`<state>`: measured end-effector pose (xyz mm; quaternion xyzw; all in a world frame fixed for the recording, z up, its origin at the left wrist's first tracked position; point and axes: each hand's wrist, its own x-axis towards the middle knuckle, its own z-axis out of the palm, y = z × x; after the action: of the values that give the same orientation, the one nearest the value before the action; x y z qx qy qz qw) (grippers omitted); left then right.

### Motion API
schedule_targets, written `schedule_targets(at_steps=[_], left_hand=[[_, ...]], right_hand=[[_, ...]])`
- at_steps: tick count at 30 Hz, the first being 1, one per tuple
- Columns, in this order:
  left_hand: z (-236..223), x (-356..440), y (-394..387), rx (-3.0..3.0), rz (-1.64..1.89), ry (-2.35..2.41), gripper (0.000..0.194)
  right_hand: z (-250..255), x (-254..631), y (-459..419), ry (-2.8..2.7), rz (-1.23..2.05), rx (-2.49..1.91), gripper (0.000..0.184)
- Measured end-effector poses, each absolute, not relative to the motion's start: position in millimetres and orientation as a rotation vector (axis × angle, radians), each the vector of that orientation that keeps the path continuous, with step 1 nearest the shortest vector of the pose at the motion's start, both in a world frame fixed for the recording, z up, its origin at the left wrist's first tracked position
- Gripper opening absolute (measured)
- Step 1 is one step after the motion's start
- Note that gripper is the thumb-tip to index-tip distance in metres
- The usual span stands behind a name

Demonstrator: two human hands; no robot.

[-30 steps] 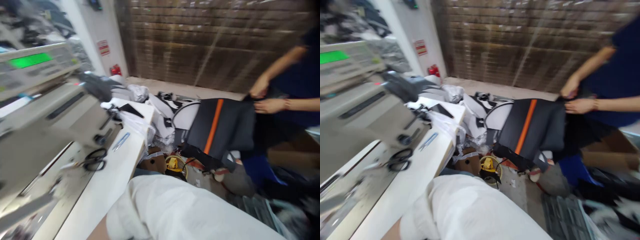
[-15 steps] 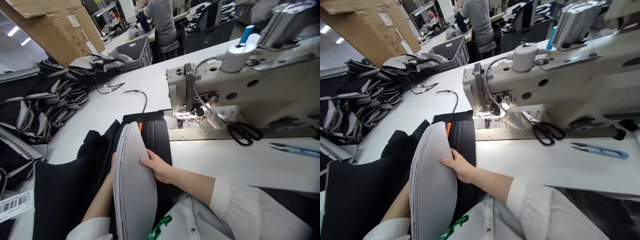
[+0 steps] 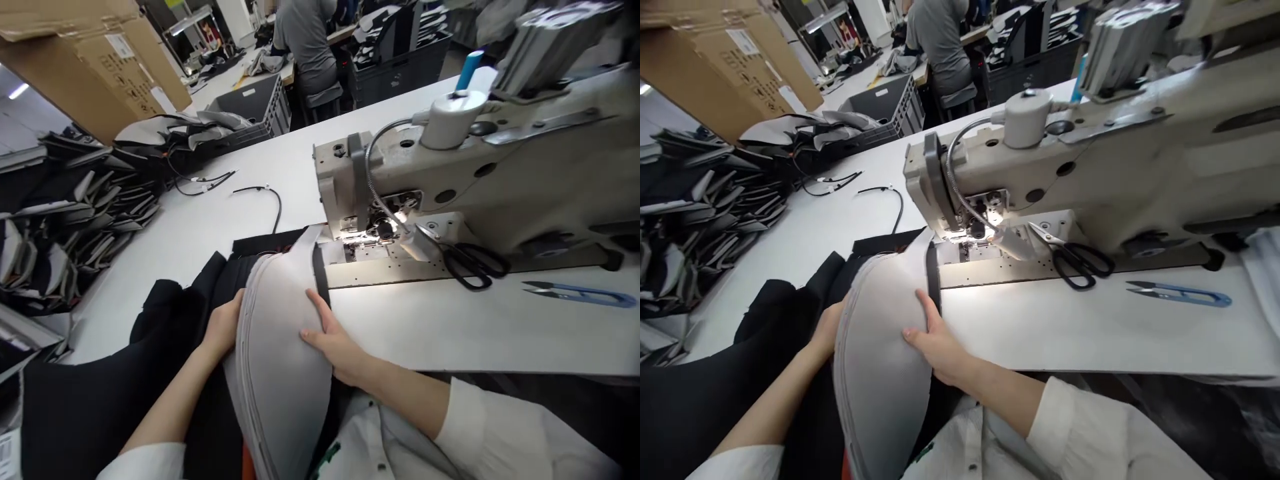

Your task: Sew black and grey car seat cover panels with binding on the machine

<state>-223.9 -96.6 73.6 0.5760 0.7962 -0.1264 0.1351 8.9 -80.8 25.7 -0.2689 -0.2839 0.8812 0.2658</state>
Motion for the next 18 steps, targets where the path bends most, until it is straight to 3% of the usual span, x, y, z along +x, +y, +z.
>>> schedule_targets(at_steps=[2, 6, 9, 12, 14, 18], left_hand=[[91, -226, -95, 1.756, -0.405, 2.297, 0.033], [156, -200, -79, 2.104, -0.176, 2.351, 0.037], [178, -158, -50, 2.342, 0.069, 2.119, 0.04], [137, -136, -20, 2.575, -0.269, 1.76, 0.043], [91, -141, -13, 2.62, -0.472, 1.731, 0.053], [33, -165, -23, 2.642, -0.345, 1.866, 0.055]], right_hand=[[20, 7, -78, -0.668, 2.39, -0.76, 0.099], [19, 0, -80, -0.775, 2.307, -0.841, 0.097], [21, -5, -85, -0.95, 2.22, -0.863, 0.077], [16, 4, -91, -1.407, 1.902, -0.831, 0.025], [8, 23, -94, -1.817, 1.503, -0.663, 0.004], [-13, 70, -98, -2.444, 0.598, -0.169, 0.014]])
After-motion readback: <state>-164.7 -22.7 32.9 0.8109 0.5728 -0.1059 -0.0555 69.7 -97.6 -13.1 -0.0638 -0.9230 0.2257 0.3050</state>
